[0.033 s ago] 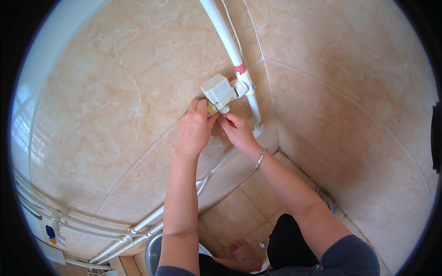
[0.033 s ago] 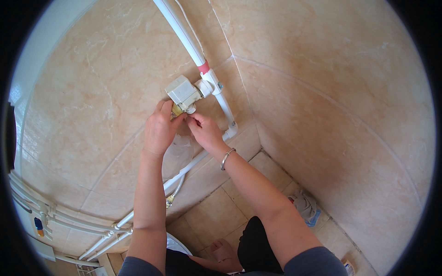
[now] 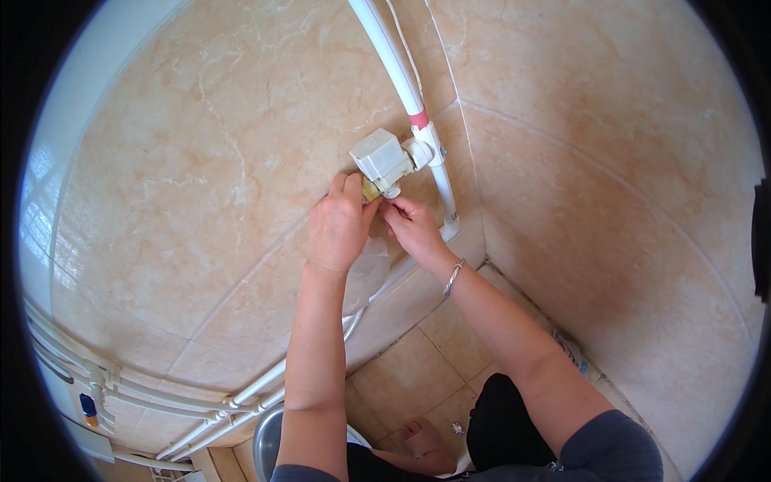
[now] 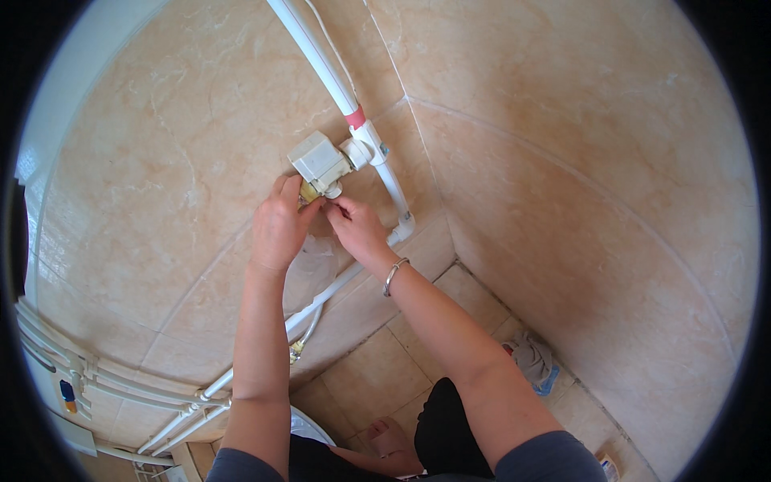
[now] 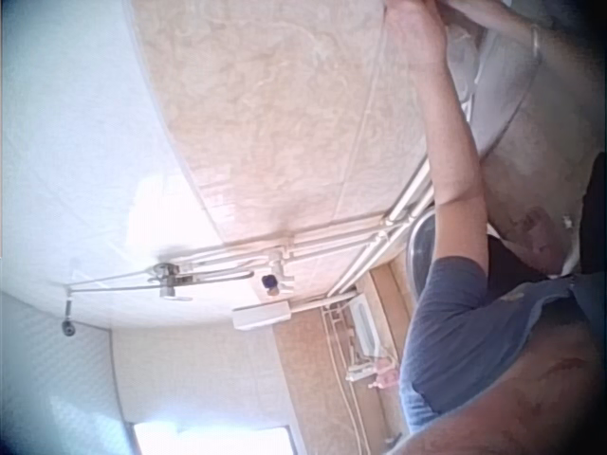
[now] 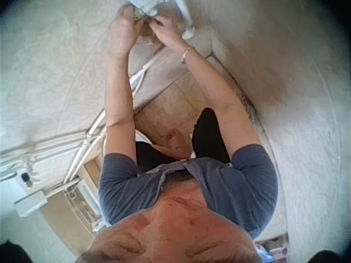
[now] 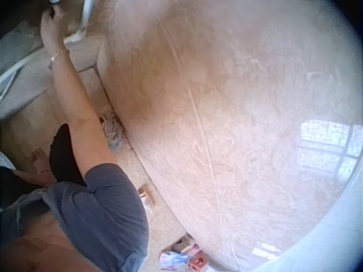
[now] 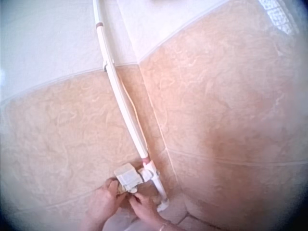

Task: The person applies yellow sealing tape to a pipe joint on the wall and later wraps a different pipe joint near the floor with a piece of foil.

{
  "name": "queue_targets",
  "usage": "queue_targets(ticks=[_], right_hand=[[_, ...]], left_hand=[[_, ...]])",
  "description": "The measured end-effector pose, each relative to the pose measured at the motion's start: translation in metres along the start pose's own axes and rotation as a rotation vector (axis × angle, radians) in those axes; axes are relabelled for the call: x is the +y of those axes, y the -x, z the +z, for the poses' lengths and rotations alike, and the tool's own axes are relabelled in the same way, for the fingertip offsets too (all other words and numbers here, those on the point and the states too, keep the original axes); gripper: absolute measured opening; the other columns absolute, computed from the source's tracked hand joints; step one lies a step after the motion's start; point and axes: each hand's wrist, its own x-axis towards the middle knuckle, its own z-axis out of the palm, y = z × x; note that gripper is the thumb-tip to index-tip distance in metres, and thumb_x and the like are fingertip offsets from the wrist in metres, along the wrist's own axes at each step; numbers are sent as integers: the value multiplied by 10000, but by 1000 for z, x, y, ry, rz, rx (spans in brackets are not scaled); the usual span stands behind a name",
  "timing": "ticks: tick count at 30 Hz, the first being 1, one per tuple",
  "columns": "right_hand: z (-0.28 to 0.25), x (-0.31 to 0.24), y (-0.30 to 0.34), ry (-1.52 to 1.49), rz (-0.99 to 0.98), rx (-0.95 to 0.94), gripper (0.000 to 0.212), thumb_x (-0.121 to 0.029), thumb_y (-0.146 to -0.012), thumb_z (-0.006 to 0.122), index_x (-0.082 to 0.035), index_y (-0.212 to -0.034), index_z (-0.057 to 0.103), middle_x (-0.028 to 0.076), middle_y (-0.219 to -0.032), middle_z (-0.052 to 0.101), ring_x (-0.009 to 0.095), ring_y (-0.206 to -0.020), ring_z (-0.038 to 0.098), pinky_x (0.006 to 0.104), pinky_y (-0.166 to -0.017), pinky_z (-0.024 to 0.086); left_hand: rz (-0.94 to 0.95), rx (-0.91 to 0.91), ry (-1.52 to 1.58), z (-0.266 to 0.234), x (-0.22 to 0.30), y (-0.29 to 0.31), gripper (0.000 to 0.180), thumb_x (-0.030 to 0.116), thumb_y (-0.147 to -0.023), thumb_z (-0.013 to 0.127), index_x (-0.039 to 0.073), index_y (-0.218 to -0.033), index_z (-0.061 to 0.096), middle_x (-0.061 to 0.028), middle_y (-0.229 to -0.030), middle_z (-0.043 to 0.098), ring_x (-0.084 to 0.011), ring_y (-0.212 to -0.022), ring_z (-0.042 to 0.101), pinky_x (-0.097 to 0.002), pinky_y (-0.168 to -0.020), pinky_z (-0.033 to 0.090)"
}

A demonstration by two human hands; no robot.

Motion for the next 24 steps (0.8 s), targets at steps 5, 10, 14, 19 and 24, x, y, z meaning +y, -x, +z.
queue_targets(ticks=[5, 10, 14, 19, 24], right_hand=[[11, -2, -15, 93, 81, 88, 240, -248, -791, 499, -36, -810, 610, 141, -612, 574, 284, -556, 560, 365, -530, 427], [9, -27, 1, 644, -96, 204, 235, -263, -775, 496, -54, -743, 599, 165, -662, 585, 347, -635, 568, 427, -573, 442], [9, -28, -1, 674, -102, 219, 243, -279, -771, 504, -59, -756, 607, 171, -678, 587, 355, -659, 566, 437, -583, 442], [13, -7, -14, 136, 93, 148, 182, -176, -796, 511, -33, -700, 569, 64, -556, 516, 184, -495, 472, 311, -471, 352], [23, -26, -5, -596, 308, 140, 151, -97, -810, 505, -63, -664, 516, -63, -560, 419, 40, -472, 326, 203, -436, 254]], left_hand=[[10, -1, 1, -1, 3, -1, 259, 136, -686, 650, 6, -863, 513, -136, -854, 558, -322, -668, 570, -381, -551, 459], [16, -17, -26, -1, -2, 0, 241, 133, -684, 645, 9, -837, 505, -138, -838, 558, -318, -659, 568, -382, -543, 459], [37, 0, -33, 2, -2, -1, 226, 128, -683, 640, 14, -816, 497, -138, -824, 550, -318, -645, 566, -382, -538, 459], [34, -31, -95, 4, 0, -2, 228, 123, -675, 640, 20, -809, 487, -135, -822, 543, -317, -640, 565, -383, -534, 459], [51, -13, -105, 6, -2, -1, 244, 119, -660, 642, 17, -813, 482, -134, -818, 542, -310, -647, 567, -378, -531, 464]])
